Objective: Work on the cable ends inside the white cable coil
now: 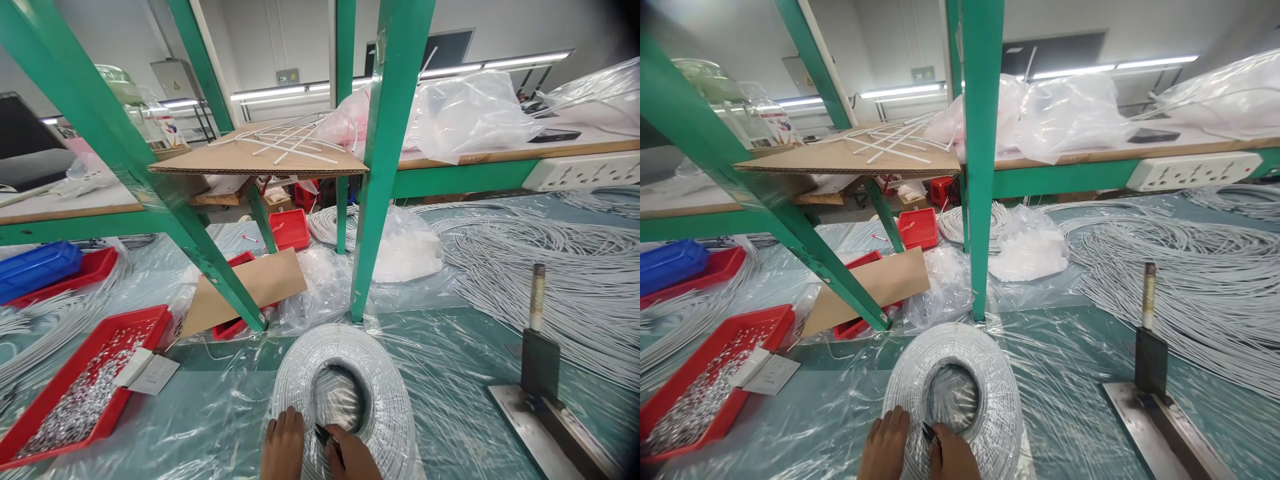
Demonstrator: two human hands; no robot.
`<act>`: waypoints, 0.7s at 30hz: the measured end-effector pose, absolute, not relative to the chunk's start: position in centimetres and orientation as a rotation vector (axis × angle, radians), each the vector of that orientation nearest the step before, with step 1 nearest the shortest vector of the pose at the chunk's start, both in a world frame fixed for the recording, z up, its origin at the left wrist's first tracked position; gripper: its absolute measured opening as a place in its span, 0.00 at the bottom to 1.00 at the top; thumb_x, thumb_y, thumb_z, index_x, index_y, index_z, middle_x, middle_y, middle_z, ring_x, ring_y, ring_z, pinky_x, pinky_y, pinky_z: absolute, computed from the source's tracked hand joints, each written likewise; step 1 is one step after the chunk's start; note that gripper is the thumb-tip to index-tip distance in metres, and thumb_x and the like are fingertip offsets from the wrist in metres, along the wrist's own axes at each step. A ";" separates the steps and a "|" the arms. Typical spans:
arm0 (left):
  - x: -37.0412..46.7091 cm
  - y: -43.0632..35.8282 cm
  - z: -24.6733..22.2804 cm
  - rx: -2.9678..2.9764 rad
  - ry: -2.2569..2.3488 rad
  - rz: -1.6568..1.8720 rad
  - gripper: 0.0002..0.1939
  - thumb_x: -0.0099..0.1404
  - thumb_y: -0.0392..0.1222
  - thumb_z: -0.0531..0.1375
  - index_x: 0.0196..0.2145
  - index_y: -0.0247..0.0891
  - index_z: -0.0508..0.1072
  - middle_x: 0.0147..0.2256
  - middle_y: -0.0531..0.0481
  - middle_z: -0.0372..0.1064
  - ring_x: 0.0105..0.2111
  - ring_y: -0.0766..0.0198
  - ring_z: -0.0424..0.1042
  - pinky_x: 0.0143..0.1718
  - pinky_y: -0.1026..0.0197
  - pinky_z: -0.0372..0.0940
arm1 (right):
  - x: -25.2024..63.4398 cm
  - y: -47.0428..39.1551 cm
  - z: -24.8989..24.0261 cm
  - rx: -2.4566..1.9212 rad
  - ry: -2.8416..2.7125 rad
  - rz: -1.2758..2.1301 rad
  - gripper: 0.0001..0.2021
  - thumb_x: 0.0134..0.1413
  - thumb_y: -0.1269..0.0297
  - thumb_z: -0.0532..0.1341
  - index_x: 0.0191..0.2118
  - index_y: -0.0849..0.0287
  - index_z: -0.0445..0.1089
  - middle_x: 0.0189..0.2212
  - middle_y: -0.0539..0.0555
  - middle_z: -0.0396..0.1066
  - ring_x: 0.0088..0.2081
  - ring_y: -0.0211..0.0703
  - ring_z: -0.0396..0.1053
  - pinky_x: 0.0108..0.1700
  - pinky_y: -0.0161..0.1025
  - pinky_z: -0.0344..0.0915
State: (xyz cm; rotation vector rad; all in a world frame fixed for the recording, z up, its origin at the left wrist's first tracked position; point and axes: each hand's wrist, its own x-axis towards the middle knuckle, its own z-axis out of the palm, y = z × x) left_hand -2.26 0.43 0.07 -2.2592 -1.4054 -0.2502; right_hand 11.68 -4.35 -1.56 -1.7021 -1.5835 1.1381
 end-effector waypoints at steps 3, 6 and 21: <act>-2.2 0.4 0.1 -2.204 -1.290 -0.231 0.19 0.52 0.20 0.46 0.26 0.36 0.73 0.28 0.51 0.64 0.29 0.62 0.63 0.31 0.60 0.60 | 11.5 -4.4 -1.0 -1.727 -1.612 1.133 0.23 0.52 0.68 0.43 0.51 0.68 0.61 0.39 0.62 0.65 0.42 0.54 0.63 0.45 0.49 0.56; -3.0 0.8 0.1 -2.298 -1.179 -0.422 0.22 0.49 0.19 0.44 0.28 0.35 0.73 0.29 0.49 0.65 0.29 0.64 0.64 0.31 0.62 0.60 | 11.2 -4.5 -0.9 -1.758 -1.614 1.130 0.23 0.53 0.68 0.42 0.52 0.68 0.60 0.36 0.62 0.67 0.39 0.53 0.65 0.42 0.46 0.58; -4.1 0.0 -1.2 -2.873 -1.783 -0.557 0.07 0.61 0.40 0.51 0.32 0.38 0.66 0.32 0.51 0.60 0.34 0.65 0.60 0.37 0.60 0.55 | 10.2 -4.8 -4.9 -1.664 -1.621 1.028 0.26 0.55 0.62 0.38 0.55 0.67 0.57 0.38 0.60 0.68 0.36 0.52 0.68 0.38 0.44 0.62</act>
